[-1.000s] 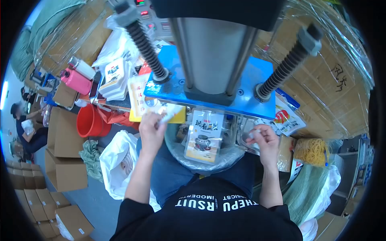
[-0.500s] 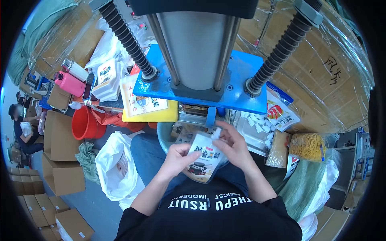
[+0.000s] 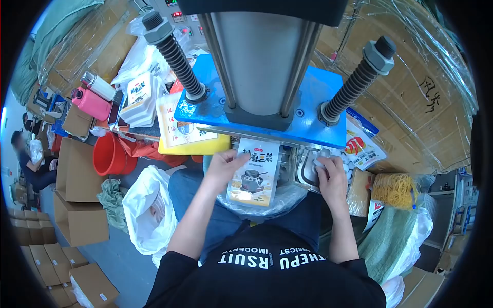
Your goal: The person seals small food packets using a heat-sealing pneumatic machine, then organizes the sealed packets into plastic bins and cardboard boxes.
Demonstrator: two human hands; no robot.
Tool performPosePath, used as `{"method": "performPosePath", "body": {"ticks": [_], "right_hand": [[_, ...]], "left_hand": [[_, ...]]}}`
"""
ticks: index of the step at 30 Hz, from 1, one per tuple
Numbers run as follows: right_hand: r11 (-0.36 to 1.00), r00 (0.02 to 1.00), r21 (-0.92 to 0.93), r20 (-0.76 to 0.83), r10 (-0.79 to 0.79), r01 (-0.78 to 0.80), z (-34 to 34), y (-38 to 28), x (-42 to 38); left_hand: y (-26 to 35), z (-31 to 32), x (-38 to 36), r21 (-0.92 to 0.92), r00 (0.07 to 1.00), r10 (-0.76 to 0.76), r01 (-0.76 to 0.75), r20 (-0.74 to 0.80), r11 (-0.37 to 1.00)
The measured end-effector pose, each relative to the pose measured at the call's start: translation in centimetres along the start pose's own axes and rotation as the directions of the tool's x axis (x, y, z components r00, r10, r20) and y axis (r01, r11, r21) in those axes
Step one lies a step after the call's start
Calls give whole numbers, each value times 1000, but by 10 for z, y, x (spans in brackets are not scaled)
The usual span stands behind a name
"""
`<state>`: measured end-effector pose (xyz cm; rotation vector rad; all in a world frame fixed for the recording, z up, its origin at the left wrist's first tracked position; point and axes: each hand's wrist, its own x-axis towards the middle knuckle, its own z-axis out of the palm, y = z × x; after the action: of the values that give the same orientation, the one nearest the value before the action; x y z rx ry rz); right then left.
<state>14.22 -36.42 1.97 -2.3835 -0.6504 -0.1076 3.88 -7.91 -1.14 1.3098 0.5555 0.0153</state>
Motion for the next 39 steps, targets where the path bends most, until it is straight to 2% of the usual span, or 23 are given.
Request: {"method": "performPosePath", "body": {"ticks": [1,2,3,4,6,8,11,12,14,15,17,18,20,22,24,27,28,30,32,33,34,37,39], "right_hand": [[995,997,79,39,60,-63,-2,0,4],[994,997,82,34,63,-65,-5,-1,6],[993,999,112,-16,36,-34,-8,-2,6],[990,998,139,-64,8,1,-9,-1,7],[970,996,235,-57,73,-57,-10,11,3],[869,978,463,-19,210,-177,-6,10,1],[885,986,446,152,71,-132,-13,18,1],[887,985,443,160,66,-132,-11,15,-1],[693,978,691,167,123,-205,-4,2,1],[696,979,689,167,116,-200,-4,-7,1],[412,937,844,279,213,-344,-7,-24,-1],[393,945,860,292,146,-327,-4,-26,-5],[538,929,777,370,30,-327,0,-31,-10],[597,907,713,418,57,-366,-14,-52,2],[801,919,599,324,-224,-16,-30,-78,24],[778,916,627,290,-277,37,-14,-88,27],[756,920,653,271,-283,40,-5,-86,24],[727,938,686,232,-257,29,15,-76,9],[551,916,779,396,-62,-299,27,-68,-3],[548,916,779,398,-55,-305,25,-68,-4],[532,915,773,402,13,-347,18,-69,-3],[662,936,685,345,72,-304,-2,-50,2],[736,936,605,335,111,-304,-26,-38,4]], "left_hand": [[36,-4,-11,376,999,0,12,-33,926],[41,-21,-7,564,948,287,-164,-136,809],[45,-39,-6,738,811,560,-273,-169,618],[50,-54,-9,739,812,559,-272,-167,616],[60,-76,-15,920,671,741,-297,10,257],[26,-72,-31,969,656,715,-199,241,-144],[19,-92,-29,937,662,744,-313,96,157],[28,-86,-26,941,655,750,-304,94,147],[33,-89,-14,922,645,762,-320,46,216],[34,-90,-12,897,642,767,-347,14,274],[46,-66,-25,848,660,742,-322,-117,420],[45,-53,-37,825,673,723,-314,-155,469],[39,-27,-56,776,716,696,-409,-54,481],[36,-5,-69,736,770,636,-459,50,498],[36,5,-74,682,822,560,-466,99,563],[41,18,-82,551,880,435,-463,191,694],[36,20,-86,450,937,315,-349,152,822],[16,21,-87,228,980,116,-151,158,962],[6,27,-85,105,988,46,-62,148,993],[4,29,-85,-21,988,-22,25,153,999],[9,25,-81,15,982,-102,101,156,995],[10,24,-50,-270,999,-8,16,32,963],[9,23,-30,-306,1000,12,-15,-11,952]]}}
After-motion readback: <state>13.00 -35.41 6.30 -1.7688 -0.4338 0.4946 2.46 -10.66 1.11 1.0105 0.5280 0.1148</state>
